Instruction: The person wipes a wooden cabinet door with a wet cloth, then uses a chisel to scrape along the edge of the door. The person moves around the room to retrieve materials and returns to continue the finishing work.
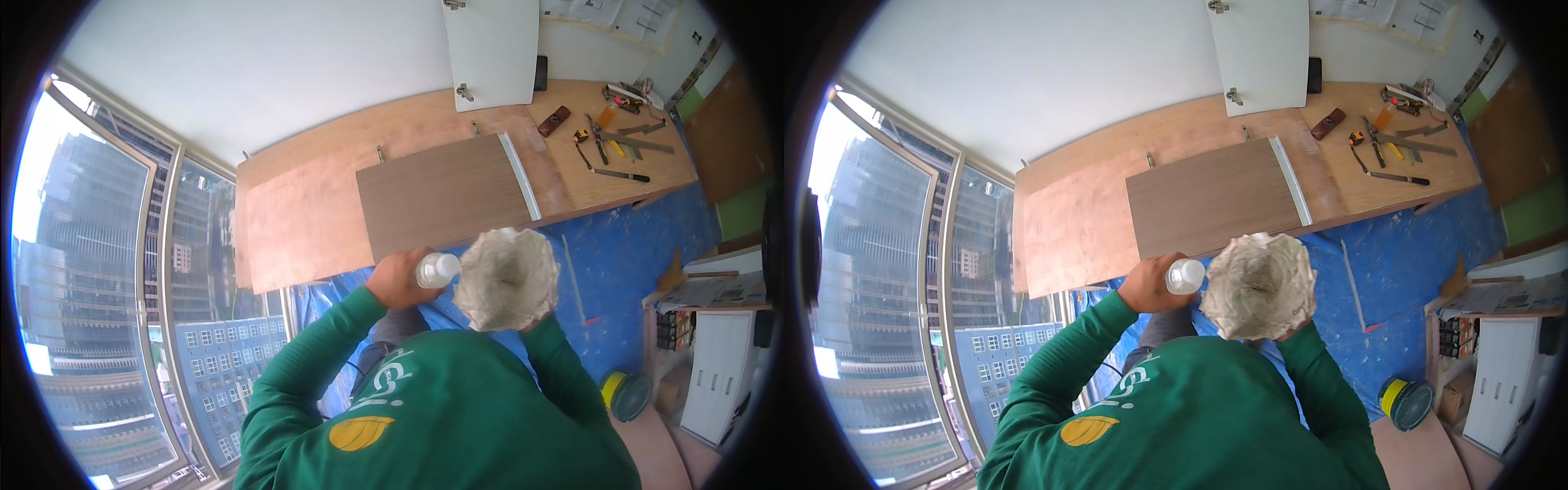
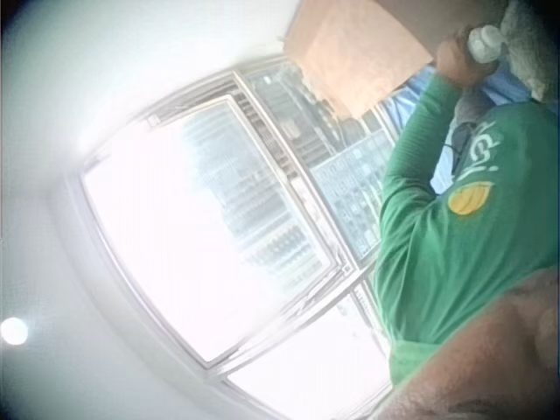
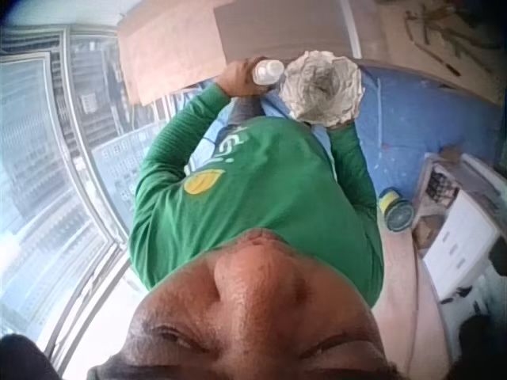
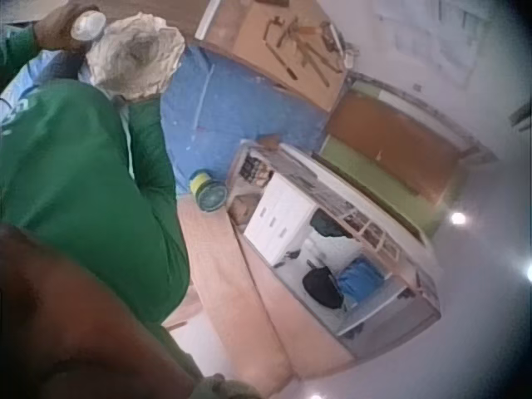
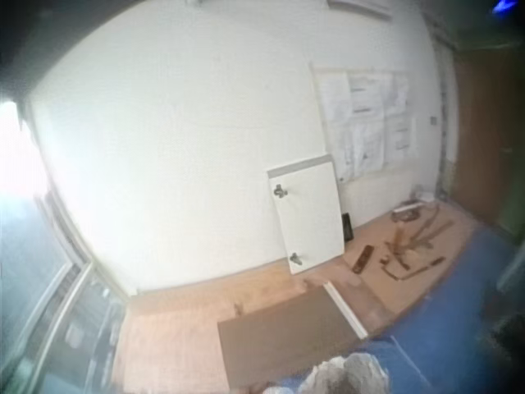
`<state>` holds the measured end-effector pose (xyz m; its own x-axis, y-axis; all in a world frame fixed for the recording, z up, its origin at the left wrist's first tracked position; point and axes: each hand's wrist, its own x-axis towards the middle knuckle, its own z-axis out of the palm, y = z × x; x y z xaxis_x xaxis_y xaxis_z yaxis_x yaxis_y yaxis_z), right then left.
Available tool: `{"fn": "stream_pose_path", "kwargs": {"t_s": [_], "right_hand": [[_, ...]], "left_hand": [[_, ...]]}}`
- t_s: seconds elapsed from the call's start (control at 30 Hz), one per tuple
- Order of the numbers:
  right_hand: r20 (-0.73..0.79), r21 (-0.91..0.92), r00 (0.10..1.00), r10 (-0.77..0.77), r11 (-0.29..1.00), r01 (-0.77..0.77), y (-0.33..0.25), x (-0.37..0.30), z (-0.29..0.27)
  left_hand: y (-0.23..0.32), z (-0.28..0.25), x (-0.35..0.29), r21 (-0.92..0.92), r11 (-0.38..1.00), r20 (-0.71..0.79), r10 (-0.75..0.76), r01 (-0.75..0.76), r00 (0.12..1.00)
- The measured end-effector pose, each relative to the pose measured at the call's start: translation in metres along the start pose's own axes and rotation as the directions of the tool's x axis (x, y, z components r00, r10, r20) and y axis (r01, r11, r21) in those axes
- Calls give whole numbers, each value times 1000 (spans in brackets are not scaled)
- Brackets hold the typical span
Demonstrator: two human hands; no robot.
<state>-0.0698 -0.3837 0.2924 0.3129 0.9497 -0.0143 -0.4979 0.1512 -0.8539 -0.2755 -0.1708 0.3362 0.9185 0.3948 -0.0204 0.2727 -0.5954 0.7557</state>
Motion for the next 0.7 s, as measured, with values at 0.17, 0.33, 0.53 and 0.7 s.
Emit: {"fn": "stream_pose_path", "kwargs": {"t_s": [0.17,0.33,0.53,0.7], "right_hand": [[-184,544,983,-2,832,104,15,16,15],[-620,-26,772,-140,987,159,52,30,44],[-805,279,593,4,885,372,63,62,81],[-813,315,578,-70,782,537,82,73,111]], "left_hand": [[-122,-34,62,-244,967,-9,-82,77,997],[-291,-101,182,-281,958,-185,-114,59,976],[-406,-153,339,-290,941,-396,-284,174,873],[-524,-194,442,-81,962,-497,-266,261,826]]}}
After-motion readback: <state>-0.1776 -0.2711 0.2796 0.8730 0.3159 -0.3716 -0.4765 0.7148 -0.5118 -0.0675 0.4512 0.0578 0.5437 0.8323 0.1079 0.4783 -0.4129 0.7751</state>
